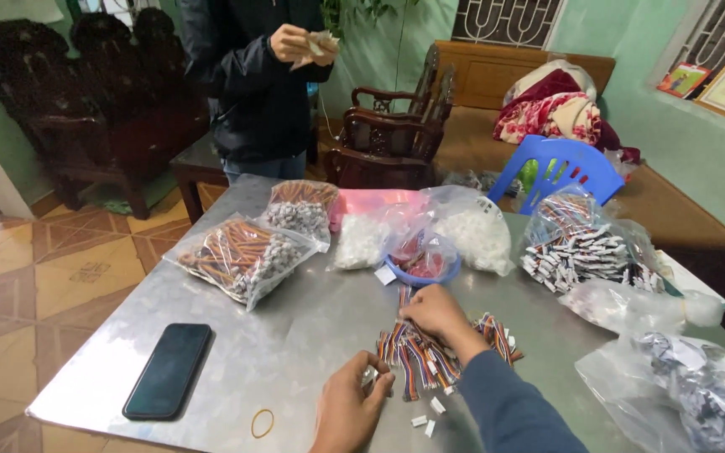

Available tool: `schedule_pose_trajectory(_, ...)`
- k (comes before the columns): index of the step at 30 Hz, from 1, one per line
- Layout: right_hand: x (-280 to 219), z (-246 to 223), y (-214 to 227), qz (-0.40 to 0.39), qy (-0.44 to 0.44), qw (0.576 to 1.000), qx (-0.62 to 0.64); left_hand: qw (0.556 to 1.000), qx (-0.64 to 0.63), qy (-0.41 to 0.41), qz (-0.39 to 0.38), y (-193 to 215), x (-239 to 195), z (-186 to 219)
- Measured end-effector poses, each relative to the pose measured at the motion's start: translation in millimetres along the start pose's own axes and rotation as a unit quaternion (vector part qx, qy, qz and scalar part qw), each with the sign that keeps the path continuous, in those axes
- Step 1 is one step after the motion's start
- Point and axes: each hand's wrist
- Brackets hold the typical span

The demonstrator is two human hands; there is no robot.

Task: Sorting and organizing small electrical wire harnesses from plastic bags onto a metal table for assembly preparation.

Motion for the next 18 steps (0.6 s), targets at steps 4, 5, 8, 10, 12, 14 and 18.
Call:
schedule_pose_trajectory(4, -22, 9, 18, -0.029, 0.007, 0.96, 0.277, 0.999, -0.002, 0.03, -0.018, 6, -7, 13)
schedule_pose_trajectory(5, -28, 9, 24, -0.029, 0.007, 0.961, 0.276, 0.999, -0.003, 0.03, -0.018, 8, -7, 13)
schedule_pose_trajectory(8, -46, 11, 41, -0.047, 0.017, 0.947, 0.316, 1.0, 0.009, 0.025, -0.016, 9, -10, 16)
schedule_pose_trajectory(10, -57, 11, 51, -0.043, 0.026, 0.928, 0.369, 0.999, 0.0, 0.032, -0.009, 11, -13, 20)
schedule_pose_trajectory(12, -58, 18, 55, -0.026, 0.039, 0.94, 0.337, 0.999, 0.01, 0.038, -0.009, 10, -14, 21)
schedule_pose_trajectory(14, -61, 22, 59, -0.009, 0.053, 0.951, 0.305, 0.999, 0.02, 0.045, -0.009, 10, -14, 21)
schedule_pose_trajectory(18, -62, 32, 59, -0.043, 0.038, 0.951, 0.305, 0.999, 0.011, 0.037, -0.002, 9, -13, 19)
Point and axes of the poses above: each hand's wrist, its own x-axis towards the middle knuckle, its own y-axis out of the back of the hand, z = x × y, and after that the axes turned 1 degree about x, right-handed
